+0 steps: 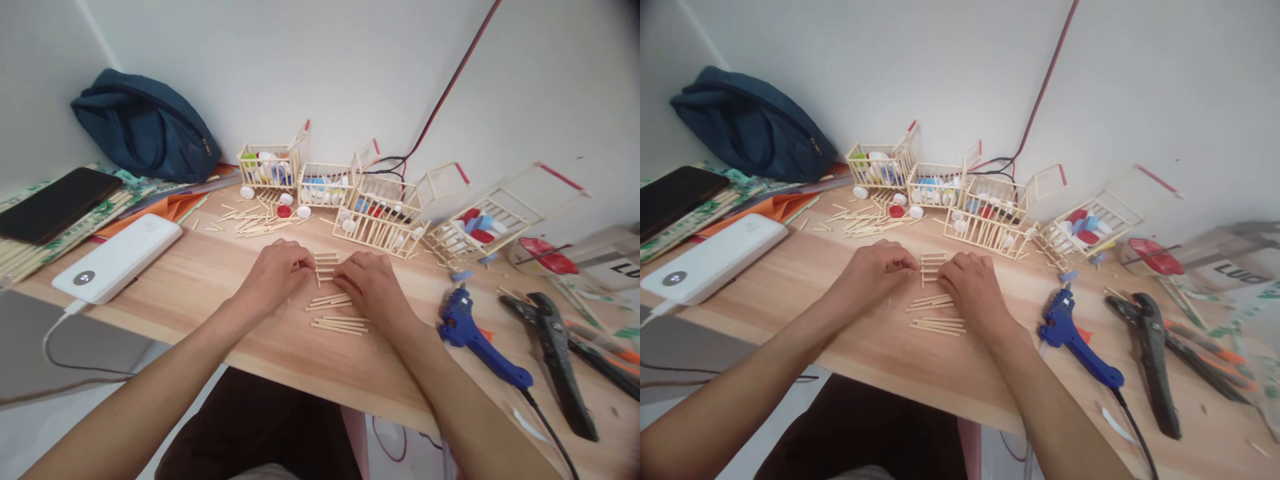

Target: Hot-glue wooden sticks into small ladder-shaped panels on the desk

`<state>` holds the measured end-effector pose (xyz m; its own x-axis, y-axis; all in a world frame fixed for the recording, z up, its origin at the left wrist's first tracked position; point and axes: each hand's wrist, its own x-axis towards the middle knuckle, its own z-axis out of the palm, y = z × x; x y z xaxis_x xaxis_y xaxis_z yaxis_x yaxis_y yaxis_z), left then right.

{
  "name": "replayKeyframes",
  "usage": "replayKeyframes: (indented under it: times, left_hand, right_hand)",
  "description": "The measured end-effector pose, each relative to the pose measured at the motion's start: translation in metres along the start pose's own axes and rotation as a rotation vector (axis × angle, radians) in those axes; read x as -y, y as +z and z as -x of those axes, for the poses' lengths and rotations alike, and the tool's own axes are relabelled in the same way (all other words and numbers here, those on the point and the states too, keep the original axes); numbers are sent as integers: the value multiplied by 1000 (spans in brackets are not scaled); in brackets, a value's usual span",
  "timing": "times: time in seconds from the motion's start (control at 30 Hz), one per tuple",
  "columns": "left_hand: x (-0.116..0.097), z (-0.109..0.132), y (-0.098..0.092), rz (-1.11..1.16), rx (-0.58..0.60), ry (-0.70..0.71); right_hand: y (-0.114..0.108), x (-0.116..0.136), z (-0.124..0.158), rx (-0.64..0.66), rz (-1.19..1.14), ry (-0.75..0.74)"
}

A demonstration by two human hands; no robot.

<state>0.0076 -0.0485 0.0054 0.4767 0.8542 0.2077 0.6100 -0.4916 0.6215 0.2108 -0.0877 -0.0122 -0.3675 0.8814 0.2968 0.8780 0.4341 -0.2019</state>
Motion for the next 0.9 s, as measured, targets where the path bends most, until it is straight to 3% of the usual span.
replayKeyframes:
  times: [0.17, 0.37, 0.43, 0.53, 0.63, 0.67, 0.8, 0.9]
  left_hand:
    - [0, 0, -2, 9, -41, 12]
    - [-4, 0, 9, -91, -96, 215]
    - [-8, 0, 15, -194, -52, 308]
    - [-12, 0, 21, -349, 25, 388]
    - [-13, 0, 23, -425, 36, 405]
    - [-13, 1, 23, -432, 35, 408]
    - [-15, 2, 24, -417, 41, 413]
    - [-17, 2, 26, -416, 50, 424]
  right_hand:
    - [-3, -4, 1, -53, -43, -6]
    - [-48, -11, 7, -513, -87, 145]
    - [-70, -10, 14, -559, -23, 197]
    - [-98, -11, 36, -502, 107, 249]
    - [-109, -22, 78, -326, 244, 373]
    - [-108, -29, 95, -225, 270, 415]
    - [-86, -60, 157, -81, 292, 614]
    - [-68, -71, 177, -9, 257, 684]
